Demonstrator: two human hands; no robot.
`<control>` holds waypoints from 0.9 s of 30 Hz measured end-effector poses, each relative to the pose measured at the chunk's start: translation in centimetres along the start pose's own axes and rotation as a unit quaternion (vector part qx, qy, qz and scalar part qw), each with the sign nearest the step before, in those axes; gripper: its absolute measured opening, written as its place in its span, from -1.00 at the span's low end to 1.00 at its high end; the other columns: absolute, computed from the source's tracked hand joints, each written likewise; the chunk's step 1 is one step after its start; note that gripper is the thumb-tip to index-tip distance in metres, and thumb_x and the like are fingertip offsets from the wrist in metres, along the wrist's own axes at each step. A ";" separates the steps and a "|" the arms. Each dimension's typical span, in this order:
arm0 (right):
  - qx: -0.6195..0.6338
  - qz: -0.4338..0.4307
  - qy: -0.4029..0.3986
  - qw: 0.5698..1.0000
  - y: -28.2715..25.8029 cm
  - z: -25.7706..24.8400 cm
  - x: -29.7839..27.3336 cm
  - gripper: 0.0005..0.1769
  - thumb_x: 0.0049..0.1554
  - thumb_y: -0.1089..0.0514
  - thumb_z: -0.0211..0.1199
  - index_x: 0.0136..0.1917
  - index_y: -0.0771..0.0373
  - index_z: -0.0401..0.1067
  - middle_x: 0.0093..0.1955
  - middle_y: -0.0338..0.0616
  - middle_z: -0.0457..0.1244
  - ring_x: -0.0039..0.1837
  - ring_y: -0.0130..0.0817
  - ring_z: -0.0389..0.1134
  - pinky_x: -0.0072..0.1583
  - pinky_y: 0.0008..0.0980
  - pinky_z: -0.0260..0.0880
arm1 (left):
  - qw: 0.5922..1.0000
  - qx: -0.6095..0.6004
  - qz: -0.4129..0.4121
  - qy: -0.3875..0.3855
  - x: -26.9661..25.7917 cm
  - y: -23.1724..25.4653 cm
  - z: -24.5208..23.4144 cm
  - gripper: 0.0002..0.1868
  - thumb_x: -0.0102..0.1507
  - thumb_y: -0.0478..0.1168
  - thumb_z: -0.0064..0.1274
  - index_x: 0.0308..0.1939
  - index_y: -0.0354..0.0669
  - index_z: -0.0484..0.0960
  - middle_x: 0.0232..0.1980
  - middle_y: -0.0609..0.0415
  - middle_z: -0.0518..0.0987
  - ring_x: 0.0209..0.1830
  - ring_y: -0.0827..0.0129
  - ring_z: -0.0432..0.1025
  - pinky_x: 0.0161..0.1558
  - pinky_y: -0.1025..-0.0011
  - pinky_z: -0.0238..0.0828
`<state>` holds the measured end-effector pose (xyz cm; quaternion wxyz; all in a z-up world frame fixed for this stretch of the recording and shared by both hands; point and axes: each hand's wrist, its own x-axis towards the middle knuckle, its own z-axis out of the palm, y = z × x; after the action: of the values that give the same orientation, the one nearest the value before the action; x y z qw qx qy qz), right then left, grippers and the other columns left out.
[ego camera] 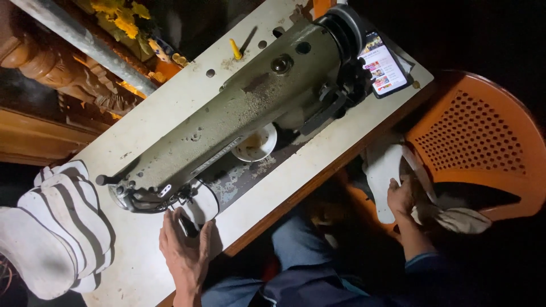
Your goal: Stitching shoe insoles using an industrial sewing machine and stacking them.
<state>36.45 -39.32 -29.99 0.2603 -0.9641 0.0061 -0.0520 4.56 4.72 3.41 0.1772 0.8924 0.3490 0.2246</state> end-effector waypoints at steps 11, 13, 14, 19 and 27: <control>0.224 0.026 -0.012 0.974 -9.8 -10.9 -7.7 -0.56 0.28 0.05 0.18 0.29 0.42 0.37 0.13 0.29 0.34 0.08 0.07 0.40 0.04 -0.10 0.44 | 0.998 -0.028 0.058 0.013 0.8 -1.2 -0.1 0.11 0.21 0.05 0.20 0.60 -0.33 -0.15 0.35 -0.25 0.48 0.23 -0.09 0.35 0.36 -0.15 0.08; 0.203 -0.055 0.018 0.977 -12.2 -12.5 -9.6 -0.55 0.27 0.00 0.19 0.21 0.45 0.38 0.05 0.28 0.34 0.04 0.12 0.38 0.01 -0.06 0.38 | 0.999 -0.032 0.038 0.001 1.2 -0.8 -0.4 0.16 0.20 0.11 0.18 0.62 -0.28 -0.21 0.34 -0.25 0.49 0.23 -0.08 0.36 0.37 -0.15 0.08; 0.181 -0.134 0.047 0.973 -13.3 -13.2 -10.6 -0.52 0.26 -0.05 0.20 0.13 0.47 0.40 -0.02 0.26 0.33 0.01 0.18 0.36 -0.02 -0.03 0.33 | 0.999 -0.035 0.019 -0.012 1.5 -0.6 -0.5 0.20 0.20 0.17 0.16 0.63 -0.24 -0.28 0.33 -0.25 0.51 0.23 -0.08 0.37 0.37 -0.15 0.07; 0.331 -0.239 -0.071 0.910 -23.0 -18.7 -14.0 -0.70 0.19 0.07 0.27 0.11 0.31 0.45 -0.03 -0.05 0.39 0.00 -0.21 0.45 -0.15 -0.37 0.48 | 0.998 -0.020 0.054 0.028 2.1 -3.3 1.3 0.21 0.19 0.09 0.28 0.62 -0.36 -0.20 0.31 -0.29 0.52 0.23 -0.17 0.37 0.39 -0.16 0.05; 0.409 -0.294 -0.316 0.804 -35.4 -20.5 -17.5 -0.54 0.27 0.25 0.14 0.42 0.44 0.30 0.30 0.23 0.33 0.37 0.04 0.32 0.19 -0.02 0.47 | 0.992 -0.110 0.057 0.006 2.1 -5.7 0.7 0.23 0.21 0.02 0.41 0.65 -0.30 -0.17 0.40 -0.35 0.44 0.47 -0.22 0.23 0.55 -0.17 -0.23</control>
<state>16.33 -18.34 3.73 0.5904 -0.6866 -0.3822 0.1839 3.24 10.04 0.69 0.2592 0.8847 0.2715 0.2765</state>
